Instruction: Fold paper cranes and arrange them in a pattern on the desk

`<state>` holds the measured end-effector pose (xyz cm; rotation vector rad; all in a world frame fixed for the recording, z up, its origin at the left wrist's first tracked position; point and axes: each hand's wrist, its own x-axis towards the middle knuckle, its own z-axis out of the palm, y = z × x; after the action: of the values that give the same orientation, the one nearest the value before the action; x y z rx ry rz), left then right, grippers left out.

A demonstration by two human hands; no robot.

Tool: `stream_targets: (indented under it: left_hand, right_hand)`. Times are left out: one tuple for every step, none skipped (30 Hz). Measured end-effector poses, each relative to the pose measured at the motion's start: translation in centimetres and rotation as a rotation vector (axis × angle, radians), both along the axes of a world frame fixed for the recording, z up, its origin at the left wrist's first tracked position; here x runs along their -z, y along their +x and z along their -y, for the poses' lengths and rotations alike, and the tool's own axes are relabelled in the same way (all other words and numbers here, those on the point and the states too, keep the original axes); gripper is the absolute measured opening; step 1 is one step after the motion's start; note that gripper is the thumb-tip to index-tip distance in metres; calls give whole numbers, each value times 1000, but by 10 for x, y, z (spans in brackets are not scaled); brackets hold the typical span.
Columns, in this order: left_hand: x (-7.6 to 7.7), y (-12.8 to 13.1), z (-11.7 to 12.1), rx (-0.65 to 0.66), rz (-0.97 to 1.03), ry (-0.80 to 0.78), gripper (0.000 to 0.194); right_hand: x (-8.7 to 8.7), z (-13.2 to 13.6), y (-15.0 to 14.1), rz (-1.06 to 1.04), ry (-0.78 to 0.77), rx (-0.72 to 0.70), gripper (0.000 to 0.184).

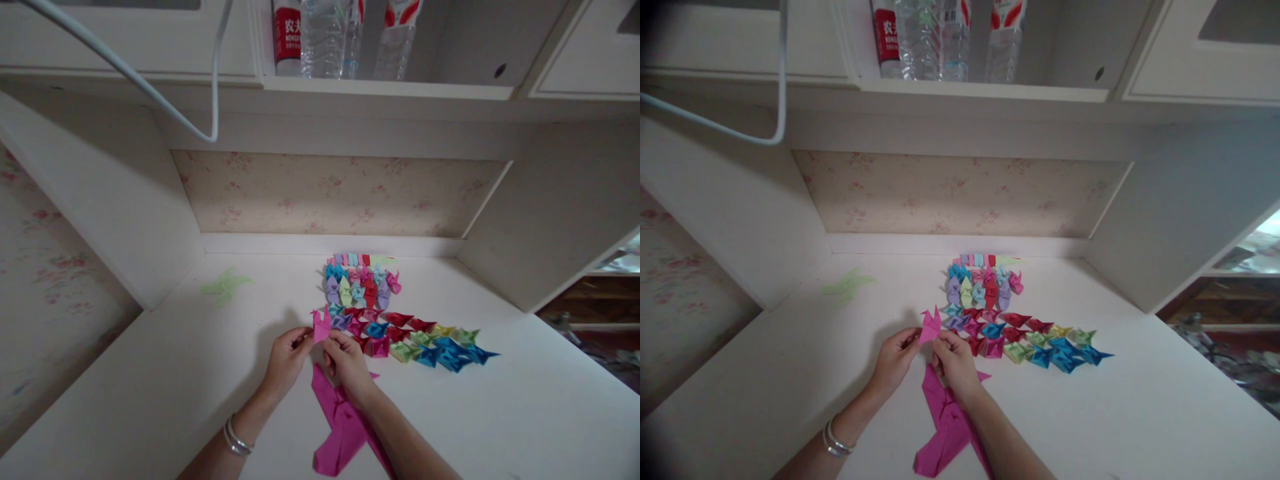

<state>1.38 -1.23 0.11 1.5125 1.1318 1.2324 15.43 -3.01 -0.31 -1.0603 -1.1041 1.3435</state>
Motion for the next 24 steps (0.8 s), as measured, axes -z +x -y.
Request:
stream_targets:
  left_hand:
    - [-1,0,0,1,3,-3,28]
    - [-1,0,0,1,6,-7,28]
    - [-2,1,0,0,9,-11,28]
    - [-3,1,0,0,12,-14,29]
    - [-3,1,0,2,14,-17,29]
    - [-4,1,0,6,15,-21,29]
    - [-4,1,0,10,17,-23,29]
    - [-4,1,0,13,18,-24,29]
    - [-5,1,0,14,19,-24,29]
    - [-5,1,1,15,20,-23,29]
    - [-5,1,1,18,23,-22,29]
    - [-6,1,2,22,29,-21,29]
    - [-6,1,2,26,36,-21,29]
    - [-7,1,3,33,42,-23,29]
    - [-8,1,4,41,47,-24,29]
    - [-9,1,4,48,51,-26,29]
    - [-10,1,5,56,55,-28,29]
    - [-10,1,6,62,58,-28,29]
    - [-11,1,6,66,60,-27,29]
    - [-11,1,6,67,62,-26,29]
    - [-10,0,6,64,61,-26,28]
    - [-10,0,6,59,58,-26,27]
    - [-10,-1,6,53,52,-25,27]
    - [-9,-1,6,47,46,-24,27]
  right_hand:
    - [0,0,0,-3,1,-1,27]
    - [0,1,0,-5,1,-3,27]
    - [0,1,0,-8,1,-4,28]
    - [0,1,0,-11,0,-3,28]
    - [0,1,0,-15,0,-2,28]
    - [0,1,0,-19,0,0,28]
    - [0,1,0,-22,-1,1,28]
    - [1,1,0,-24,-2,2,29]
    - [1,1,0,-27,-2,2,29]
    - [1,1,0,-29,-2,1,29]
    - [1,1,0,-32,-1,-1,29]
    - [1,0,0,-36,-1,-2,29]
    - [1,0,0,-40,-1,-3,28]
    - [1,0,0,-43,-2,-3,28]
    - [1,0,0,-45,-5,-2,27]
    - [1,0,0,-47,-6,-1,27]
    - [1,0,0,-52,-5,0,26]
    - [0,0,0,-59,-2,-2,26]
    - [0,0,0,-69,-1,-4,25]
    - [0,0,0,-83,-2,-7,24]
    - [0,0,0,-100,-5,-12,24]
    - [0,0,0,-116,-9,-16,23]
    - [-1,1,0,-130,-12,-18,24]
    - [-1,1,0,-141,-15,-20,24]
